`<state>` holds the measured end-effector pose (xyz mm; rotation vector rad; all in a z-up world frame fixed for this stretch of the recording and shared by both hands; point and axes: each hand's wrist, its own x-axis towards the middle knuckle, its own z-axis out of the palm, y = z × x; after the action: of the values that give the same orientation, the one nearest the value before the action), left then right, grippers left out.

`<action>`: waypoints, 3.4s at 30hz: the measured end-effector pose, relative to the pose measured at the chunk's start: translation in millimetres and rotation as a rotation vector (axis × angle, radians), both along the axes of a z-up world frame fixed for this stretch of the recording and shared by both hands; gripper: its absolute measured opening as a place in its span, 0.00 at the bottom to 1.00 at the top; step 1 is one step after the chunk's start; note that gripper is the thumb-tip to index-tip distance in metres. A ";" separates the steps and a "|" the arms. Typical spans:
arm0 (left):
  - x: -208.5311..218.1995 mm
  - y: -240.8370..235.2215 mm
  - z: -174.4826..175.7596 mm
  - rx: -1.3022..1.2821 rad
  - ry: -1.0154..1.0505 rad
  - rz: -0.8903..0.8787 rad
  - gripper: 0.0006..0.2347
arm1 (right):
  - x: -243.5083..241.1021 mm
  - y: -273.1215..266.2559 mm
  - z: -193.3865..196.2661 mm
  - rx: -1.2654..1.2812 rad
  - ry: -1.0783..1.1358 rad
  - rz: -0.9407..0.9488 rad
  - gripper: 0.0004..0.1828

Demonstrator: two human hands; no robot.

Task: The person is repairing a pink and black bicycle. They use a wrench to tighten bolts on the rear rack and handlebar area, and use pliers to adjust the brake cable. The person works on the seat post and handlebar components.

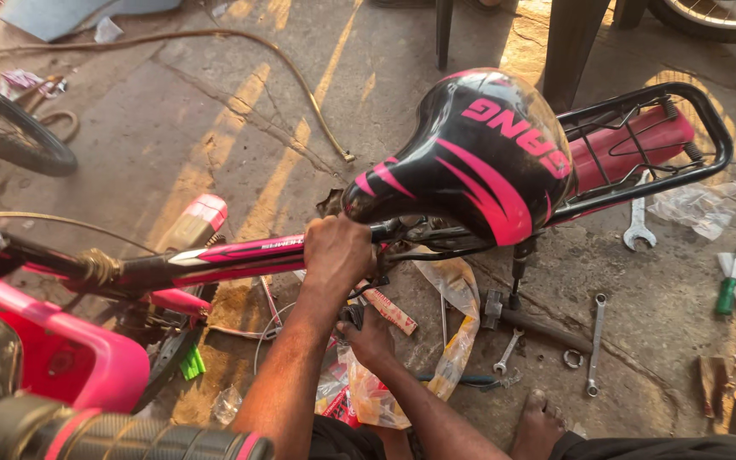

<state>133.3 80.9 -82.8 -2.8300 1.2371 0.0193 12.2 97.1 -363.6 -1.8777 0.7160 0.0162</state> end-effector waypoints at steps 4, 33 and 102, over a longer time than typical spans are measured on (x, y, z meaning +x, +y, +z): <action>-10.9 4.5 -2.2 -0.072 -0.039 -0.008 0.07 | 5.2 -6.0 -55.5 -0.115 0.186 0.023 0.36; -41.0 8.5 -9.5 -0.457 -0.053 0.006 0.06 | -81.7 -182.4 43.1 0.864 -0.060 0.133 0.24; -47.5 11.5 4.9 -0.473 -0.126 -0.081 0.06 | -53.1 -29.3 -56.6 0.107 0.082 -0.002 0.35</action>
<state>85.8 92.4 -77.8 -3.0899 1.4944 -0.5125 -40.9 67.7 -420.1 -1.7823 0.7583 0.1286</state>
